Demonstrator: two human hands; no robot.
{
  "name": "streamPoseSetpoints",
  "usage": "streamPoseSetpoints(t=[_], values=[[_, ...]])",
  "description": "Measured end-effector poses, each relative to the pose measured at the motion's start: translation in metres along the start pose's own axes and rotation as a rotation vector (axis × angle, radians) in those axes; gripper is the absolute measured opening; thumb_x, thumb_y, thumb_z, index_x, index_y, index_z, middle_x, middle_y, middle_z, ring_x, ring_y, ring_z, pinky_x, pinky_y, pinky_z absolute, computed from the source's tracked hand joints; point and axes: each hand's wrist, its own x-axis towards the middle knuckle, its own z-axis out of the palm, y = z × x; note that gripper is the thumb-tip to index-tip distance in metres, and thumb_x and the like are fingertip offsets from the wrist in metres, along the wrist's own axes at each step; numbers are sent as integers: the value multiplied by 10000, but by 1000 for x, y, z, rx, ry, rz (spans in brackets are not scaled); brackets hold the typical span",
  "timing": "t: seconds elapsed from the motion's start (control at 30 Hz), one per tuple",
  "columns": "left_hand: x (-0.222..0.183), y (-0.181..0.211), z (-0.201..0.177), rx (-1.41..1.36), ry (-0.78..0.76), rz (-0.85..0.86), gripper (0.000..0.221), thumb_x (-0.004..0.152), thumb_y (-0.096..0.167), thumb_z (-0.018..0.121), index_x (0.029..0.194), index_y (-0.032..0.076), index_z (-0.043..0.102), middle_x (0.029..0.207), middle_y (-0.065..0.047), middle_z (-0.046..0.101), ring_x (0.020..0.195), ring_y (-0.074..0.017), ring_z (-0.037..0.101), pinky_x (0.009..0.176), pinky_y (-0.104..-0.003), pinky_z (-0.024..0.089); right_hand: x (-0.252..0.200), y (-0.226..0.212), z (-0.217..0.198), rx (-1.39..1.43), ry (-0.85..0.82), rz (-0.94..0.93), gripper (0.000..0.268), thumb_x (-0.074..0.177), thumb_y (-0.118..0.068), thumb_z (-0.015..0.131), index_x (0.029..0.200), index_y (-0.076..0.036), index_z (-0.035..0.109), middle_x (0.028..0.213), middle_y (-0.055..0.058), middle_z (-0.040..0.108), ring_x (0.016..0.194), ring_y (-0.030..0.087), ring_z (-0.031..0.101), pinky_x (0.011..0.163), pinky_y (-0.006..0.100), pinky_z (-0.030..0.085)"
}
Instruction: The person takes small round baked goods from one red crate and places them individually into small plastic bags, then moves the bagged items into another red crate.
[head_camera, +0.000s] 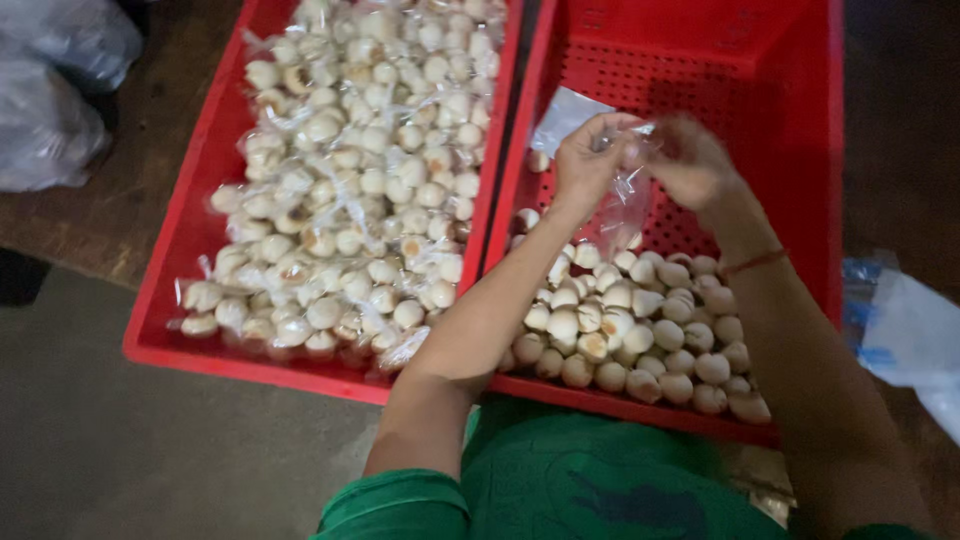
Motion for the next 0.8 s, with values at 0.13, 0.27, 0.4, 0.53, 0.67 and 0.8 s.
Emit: streamPoseSetpoints(t=[0.13,0.27,0.4,0.53,0.67,0.8], values=[[2,-24,-6,-42,-87,128,229,967,170,740,1154,38,736,985,15,770,867,-47,686,783,-243,578,-43,22,-12,209,33,221,170,1023,-159,699,1051,9,707,975,46,706,889,89,606,782,272,489],[8,-36,-18,73,-167,-61,207,991,204,733,1075,25,794,827,9,731,679,-63,596,609,-234,505,-49,34,-34,409,221,372,157,1026,-185,712,999,-31,699,939,105,678,854,174,606,775,305,480],[0,-15,-18,14,-175,-104,213,946,219,768,1007,15,778,863,-15,765,716,-74,612,642,-240,479,-43,11,-17,-456,440,-62,231,958,-109,857,1029,21,679,1027,212,679,1040,363,578,860,447,472],[-6,12,-25,-212,-338,-534,254,901,297,744,1048,90,749,888,-5,771,780,-86,678,651,-271,552,-38,10,-10,-281,354,-472,206,928,-51,828,984,4,637,1216,236,622,1185,363,580,978,461,490],[11,1,-32,-180,-359,-405,266,954,269,786,1117,62,749,958,-50,765,804,-119,658,714,-233,551,-47,57,3,-161,228,-240,197,971,-87,794,1039,-14,624,1276,205,642,1230,329,606,1035,452,512],[37,-8,-58,-485,-198,-177,150,981,196,753,1040,69,700,928,-23,713,790,-103,627,596,-248,428,-55,91,32,-225,80,39,401,880,-242,776,1168,-26,601,1279,203,635,1196,351,594,1004,461,516]])
